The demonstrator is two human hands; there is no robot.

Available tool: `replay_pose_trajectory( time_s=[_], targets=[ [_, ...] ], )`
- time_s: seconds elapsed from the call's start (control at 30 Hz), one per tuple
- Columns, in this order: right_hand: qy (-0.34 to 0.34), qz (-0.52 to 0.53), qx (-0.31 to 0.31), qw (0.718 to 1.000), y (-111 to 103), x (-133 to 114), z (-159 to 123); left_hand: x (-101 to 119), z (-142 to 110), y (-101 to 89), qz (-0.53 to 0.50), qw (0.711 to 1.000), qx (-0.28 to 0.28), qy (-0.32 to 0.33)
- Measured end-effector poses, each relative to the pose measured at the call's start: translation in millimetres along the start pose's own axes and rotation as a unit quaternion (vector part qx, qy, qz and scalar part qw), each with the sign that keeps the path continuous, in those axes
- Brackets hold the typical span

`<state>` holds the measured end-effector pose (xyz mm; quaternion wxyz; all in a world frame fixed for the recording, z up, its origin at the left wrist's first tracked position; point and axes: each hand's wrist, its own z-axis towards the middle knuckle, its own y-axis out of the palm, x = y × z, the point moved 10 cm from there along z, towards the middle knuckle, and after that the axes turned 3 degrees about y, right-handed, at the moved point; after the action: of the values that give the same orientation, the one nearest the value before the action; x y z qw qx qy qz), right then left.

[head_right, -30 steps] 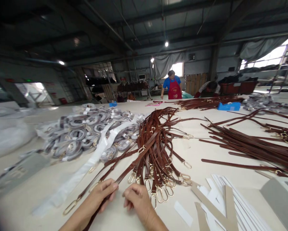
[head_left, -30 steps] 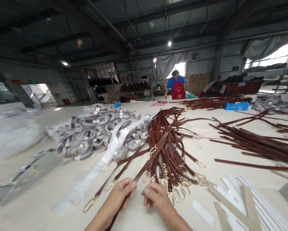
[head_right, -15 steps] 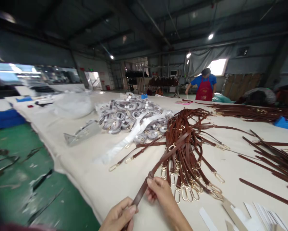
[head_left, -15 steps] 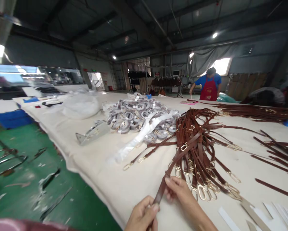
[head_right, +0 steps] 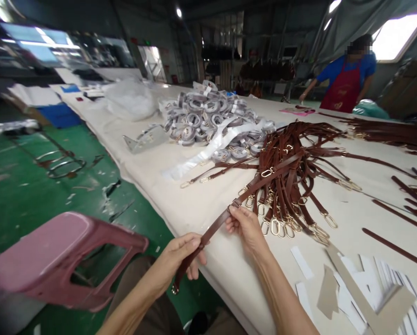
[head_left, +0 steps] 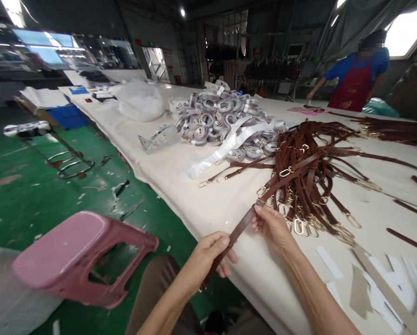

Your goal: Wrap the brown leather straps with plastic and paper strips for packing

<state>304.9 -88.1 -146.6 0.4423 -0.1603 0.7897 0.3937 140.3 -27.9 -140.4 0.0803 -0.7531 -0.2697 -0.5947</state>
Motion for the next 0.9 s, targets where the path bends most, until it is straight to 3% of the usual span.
replay_pose_trajectory(
  time_s=[0.3, 0.6, 0.9],
  targets=[
    [0.048, -0.067, -0.122, 0.989, 41, 23, -16, 5, -2, -2.2, 0.002, 1.0, 0.015, 0.008],
    [0.023, -0.092, -0.116, 0.989, 41, 21, -15, 4, -7, -9.3, 0.019, 1.0, -0.005, -0.001],
    [0.001, -0.094, -0.128, 0.987, 43, 16, -20, 13, -10, -8.0, 0.062, 0.997, 0.017, 0.044]
  ],
)
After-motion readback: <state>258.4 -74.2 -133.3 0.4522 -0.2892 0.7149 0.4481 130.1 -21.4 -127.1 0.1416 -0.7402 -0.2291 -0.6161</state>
